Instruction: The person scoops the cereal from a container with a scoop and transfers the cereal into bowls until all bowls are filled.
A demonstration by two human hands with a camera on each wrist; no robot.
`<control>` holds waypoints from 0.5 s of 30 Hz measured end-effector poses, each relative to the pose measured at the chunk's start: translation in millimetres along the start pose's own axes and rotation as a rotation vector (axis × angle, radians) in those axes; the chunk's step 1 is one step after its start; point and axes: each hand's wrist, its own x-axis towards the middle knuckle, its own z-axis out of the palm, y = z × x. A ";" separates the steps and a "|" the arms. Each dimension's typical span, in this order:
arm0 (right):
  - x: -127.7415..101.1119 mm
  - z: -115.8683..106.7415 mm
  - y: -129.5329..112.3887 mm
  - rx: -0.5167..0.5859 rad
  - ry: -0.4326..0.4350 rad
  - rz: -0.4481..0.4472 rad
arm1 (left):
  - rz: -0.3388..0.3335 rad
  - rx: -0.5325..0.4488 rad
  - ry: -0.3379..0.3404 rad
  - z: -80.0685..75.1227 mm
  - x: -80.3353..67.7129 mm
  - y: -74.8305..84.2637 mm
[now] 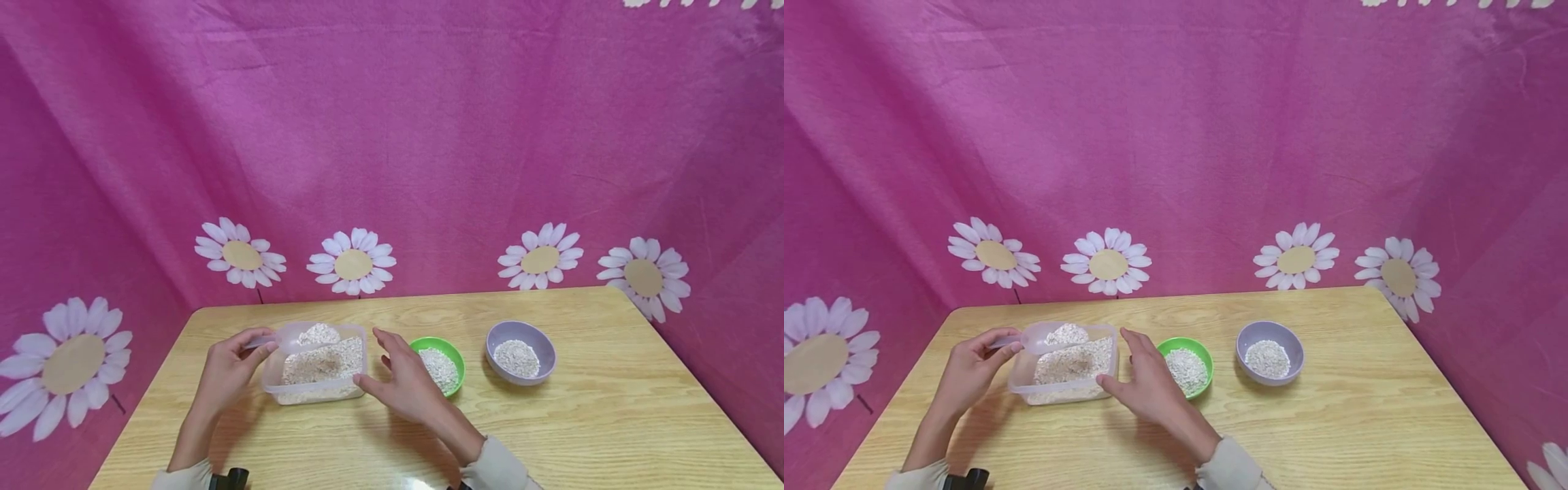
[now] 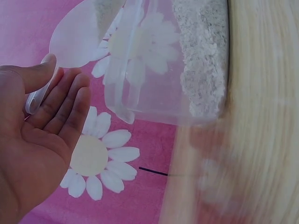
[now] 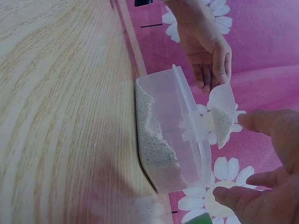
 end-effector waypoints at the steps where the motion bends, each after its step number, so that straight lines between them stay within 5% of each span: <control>1: -0.5 -1.0 -0.2 -0.006 0.000 0.002 | -0.002 -0.001 -0.001 -0.3 -0.2 1.2; 8: -9.1 -19.1 3.5 -0.056 0.028 0.025 | 0.036 -0.033 -0.002 5.9 0.8 11.1; 15: -20.5 -45.0 12.8 -0.106 0.104 0.058 | 0.019 -0.097 -0.061 30.0 9.9 30.3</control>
